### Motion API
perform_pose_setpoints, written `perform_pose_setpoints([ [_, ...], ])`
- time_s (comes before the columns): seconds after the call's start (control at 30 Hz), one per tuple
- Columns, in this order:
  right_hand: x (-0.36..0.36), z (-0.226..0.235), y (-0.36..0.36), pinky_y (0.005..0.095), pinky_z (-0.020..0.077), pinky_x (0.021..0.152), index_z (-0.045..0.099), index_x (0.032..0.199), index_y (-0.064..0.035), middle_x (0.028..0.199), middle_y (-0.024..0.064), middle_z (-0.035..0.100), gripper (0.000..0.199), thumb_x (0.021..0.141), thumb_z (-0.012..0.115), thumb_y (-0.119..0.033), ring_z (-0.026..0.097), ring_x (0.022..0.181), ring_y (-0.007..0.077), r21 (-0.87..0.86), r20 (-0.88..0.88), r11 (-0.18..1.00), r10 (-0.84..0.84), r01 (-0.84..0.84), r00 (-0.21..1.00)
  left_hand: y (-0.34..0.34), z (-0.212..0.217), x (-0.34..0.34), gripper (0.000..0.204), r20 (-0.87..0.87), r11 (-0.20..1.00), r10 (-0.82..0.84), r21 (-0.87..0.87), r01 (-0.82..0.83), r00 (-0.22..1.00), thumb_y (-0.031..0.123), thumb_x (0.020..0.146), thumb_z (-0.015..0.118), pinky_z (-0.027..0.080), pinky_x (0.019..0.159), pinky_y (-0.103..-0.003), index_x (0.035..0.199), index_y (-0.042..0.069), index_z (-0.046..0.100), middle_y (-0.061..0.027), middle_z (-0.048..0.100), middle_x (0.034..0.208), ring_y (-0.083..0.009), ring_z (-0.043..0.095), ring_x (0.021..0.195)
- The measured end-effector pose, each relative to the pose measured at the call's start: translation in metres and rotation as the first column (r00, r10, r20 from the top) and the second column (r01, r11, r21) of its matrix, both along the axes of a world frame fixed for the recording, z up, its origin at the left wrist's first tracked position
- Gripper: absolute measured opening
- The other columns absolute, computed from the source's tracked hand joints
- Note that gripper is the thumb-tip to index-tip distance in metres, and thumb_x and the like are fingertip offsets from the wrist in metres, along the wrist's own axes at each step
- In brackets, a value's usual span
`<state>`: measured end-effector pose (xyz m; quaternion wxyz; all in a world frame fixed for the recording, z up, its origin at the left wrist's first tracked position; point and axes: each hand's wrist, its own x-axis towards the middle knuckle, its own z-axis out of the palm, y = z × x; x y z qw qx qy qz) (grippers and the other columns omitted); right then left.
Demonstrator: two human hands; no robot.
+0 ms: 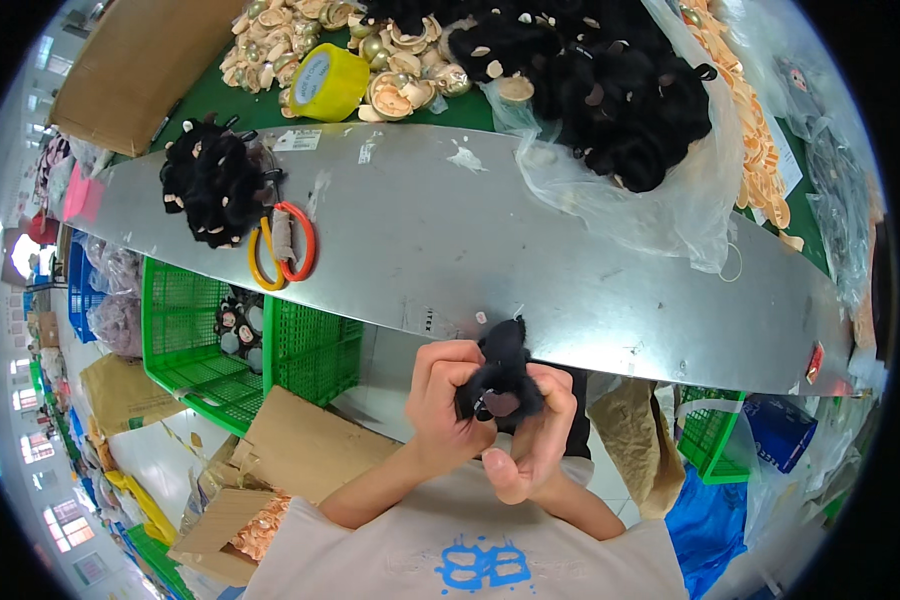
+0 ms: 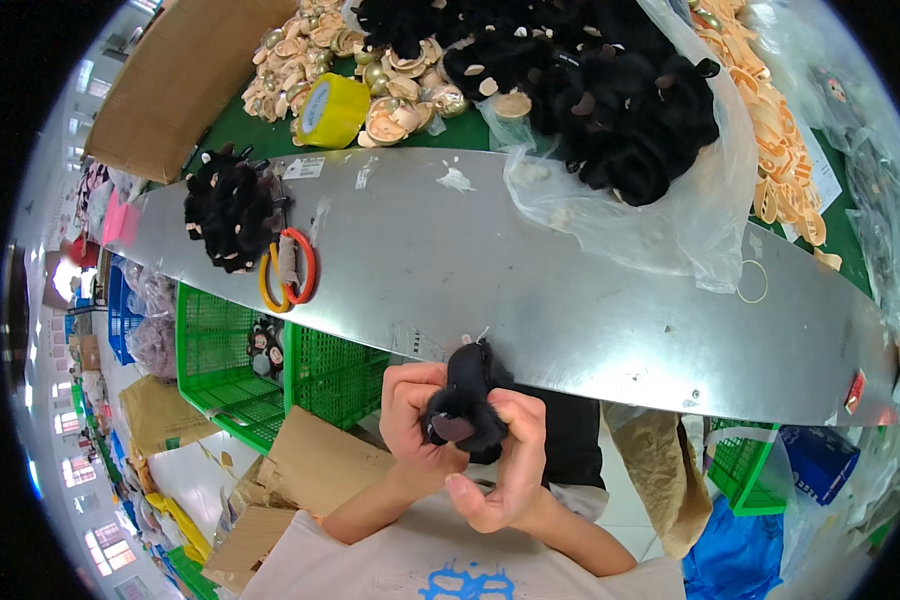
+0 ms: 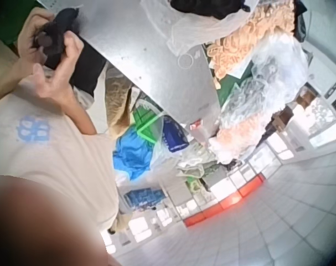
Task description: The person assembles small black stuffed animals by inserting a round wooden piece into the body and attaching a white fabric piece to the face. They handle each animal one at a time, adjusting the parts and placing completed units on the table.
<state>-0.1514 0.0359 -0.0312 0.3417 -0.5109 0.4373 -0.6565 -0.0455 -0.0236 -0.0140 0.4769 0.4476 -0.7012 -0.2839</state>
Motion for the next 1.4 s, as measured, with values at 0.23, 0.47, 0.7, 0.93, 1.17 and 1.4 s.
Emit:
perform_pose_setpoints([
  [0.23,0.002,0.004,0.004,0.0381,0.0427,0.097,0.036,0.133,0.0125,0.128,0.0280,0.042,0.077,0.076,0.070,-0.027,0.047,0.115,0.0317,0.045,-0.010,0.999,0.009,-0.008,1.000,0.000,0.005,0.003,0.023,-0.041,0.999,0.011,0.052,-0.009,0.999,-0.008,0.063,0.068,0.043,0.056,-0.028,0.079,0.004,0.055,-0.0091,0.060,0.090,-0.0200,0.056,0.072],
  [0.47,0.006,0.008,0.000,0.0342,0.0476,0.088,0.042,0.131,0.0148,0.125,0.0280,0.047,0.072,0.079,0.067,-0.027,0.054,0.104,0.0292,-0.009,-0.044,0.998,-0.061,0.061,0.997,-0.002,0.014,0.008,0.011,-0.031,0.999,0.013,0.052,-0.011,0.999,-0.001,0.073,0.070,0.046,0.060,-0.029,0.078,0.000,0.060,-0.0111,0.061,0.096,-0.0210,0.057,0.071],
  [0.7,-0.008,0.012,-0.004,0.0329,0.0513,0.077,0.054,0.115,0.0086,0.105,0.0207,0.061,0.048,0.071,0.069,-0.001,0.059,0.088,0.0246,-0.091,0.037,0.994,-0.050,0.053,0.998,-0.011,0.026,0.016,0.031,-0.491,0.854,-0.317,0.224,0.470,0.811,0.009,0.084,0.076,0.053,0.093,-0.044,0.082,-0.001,0.047,-0.0276,0.054,0.127,-0.0344,0.065,0.105],
  [0.93,-0.023,0.031,-0.014,0.0289,0.0509,0.058,0.059,0.099,0.0026,0.086,0.0145,0.066,0.037,0.065,0.074,0.007,0.061,0.068,0.0226,-0.202,-0.153,0.976,0.049,-0.080,0.987,-0.003,0.045,0.036,0.037,-0.510,0.840,-0.342,0.210,0.500,0.789,-0.013,0.071,0.073,0.053,0.088,-0.038,0.097,0.003,0.052,-0.0187,0.060,0.106,-0.0266,0.062,0.105],
  [1.17,-0.028,0.046,-0.017,0.0288,0.0488,0.054,0.062,0.094,-0.0003,0.087,0.0128,0.065,0.033,0.063,0.074,0.002,0.058,0.063,0.0221,-0.285,-0.212,0.949,0.078,-0.138,0.974,-0.003,0.047,0.042,0.047,-0.166,0.895,-0.445,-0.107,0.433,0.880,0.006,0.074,0.085,0.059,0.079,-0.037,0.102,0.000,0.048,-0.0234,0.062,0.107,-0.0310,0.068,0.096],
  [1.4,-0.026,0.055,-0.011,0.0298,0.0448,0.056,0.060,0.099,-0.0021,0.090,0.0126,0.064,0.038,0.065,0.077,-0.006,0.056,0.068,0.0229,-0.241,-0.187,0.971,-0.032,-0.014,0.982,0.000,0.041,0.020,0.058,-0.374,0.937,-0.349,-0.129,0.325,0.859,0.013,0.074,0.088,0.059,0.081,-0.036,0.114,-0.002,0.049,-0.0294,0.066,0.108,-0.0320,0.069,0.098],
])
